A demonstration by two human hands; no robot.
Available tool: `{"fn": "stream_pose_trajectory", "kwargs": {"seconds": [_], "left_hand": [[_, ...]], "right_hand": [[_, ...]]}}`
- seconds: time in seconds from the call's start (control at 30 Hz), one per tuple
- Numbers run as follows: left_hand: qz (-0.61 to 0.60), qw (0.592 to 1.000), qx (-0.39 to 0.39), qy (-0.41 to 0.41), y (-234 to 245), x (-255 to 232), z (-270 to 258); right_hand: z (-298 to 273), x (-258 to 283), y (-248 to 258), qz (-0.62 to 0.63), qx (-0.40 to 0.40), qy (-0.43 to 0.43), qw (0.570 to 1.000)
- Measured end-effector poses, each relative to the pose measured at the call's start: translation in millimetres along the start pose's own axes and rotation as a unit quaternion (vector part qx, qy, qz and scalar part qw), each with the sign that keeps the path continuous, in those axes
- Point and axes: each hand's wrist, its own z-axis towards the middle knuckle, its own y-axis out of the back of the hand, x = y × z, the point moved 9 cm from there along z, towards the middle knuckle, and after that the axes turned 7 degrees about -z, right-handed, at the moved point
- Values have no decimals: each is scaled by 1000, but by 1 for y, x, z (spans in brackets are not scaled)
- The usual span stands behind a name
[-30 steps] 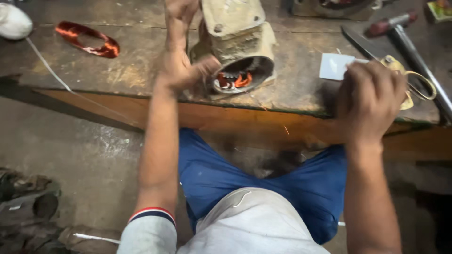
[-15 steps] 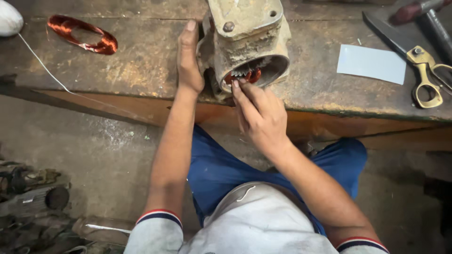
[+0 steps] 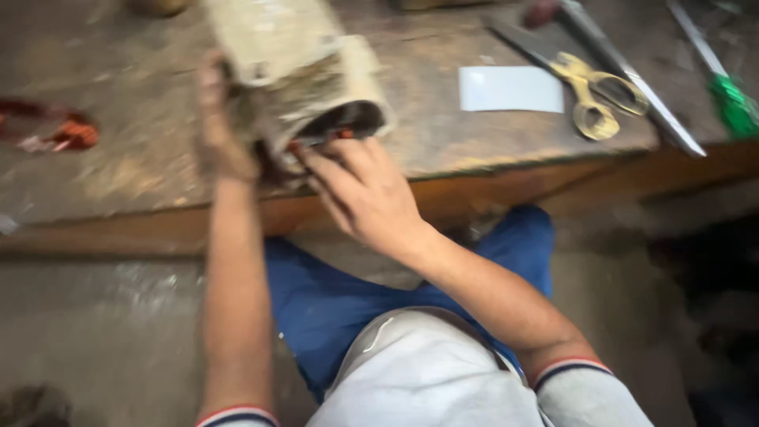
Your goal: The person winds copper wire into a motor housing, secures the coil with white string, and trims excess string with scissors. The person repeats this process for multiple coils, adjusting the housing and tools as needed.
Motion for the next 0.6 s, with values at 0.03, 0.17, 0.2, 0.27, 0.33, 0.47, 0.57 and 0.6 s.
{"fn": "stream_pose_trajectory", "kwargs": {"seconds": [0.03, 0.17, 0.2, 0.27, 0.33, 0.47, 0.57, 0.6], "left_hand": [[30, 999, -4, -21, 0, -12, -1], [240, 957, -73, -148, -30, -67, -40], [291, 937, -68, -179, -48, -80, -60], [401, 887, -30, -226, -91, -89, -88], [546, 802, -2, -243, -121, -89, -105], [617, 764, -5, -190, -121, -79, -110], [620, 763, -19, -180, -115, -71, -107], [629, 755, -27, -181, -113, -68, -107]], "right_hand": [[-4, -2, 10, -24, -3, 8, 1000], [-11, -16, 44, -111, -28, -10, 993], [-10, -24, 53, -131, -41, -27, 990], [-7, -36, 58, -101, -40, -13, 994], [-5, -43, 50, -69, -8, -8, 998], [-11, -40, 16, -59, 23, 13, 998], [-16, -42, 5, -91, 8, 12, 996], [-16, -45, 2, -97, 11, 10, 995]]}}
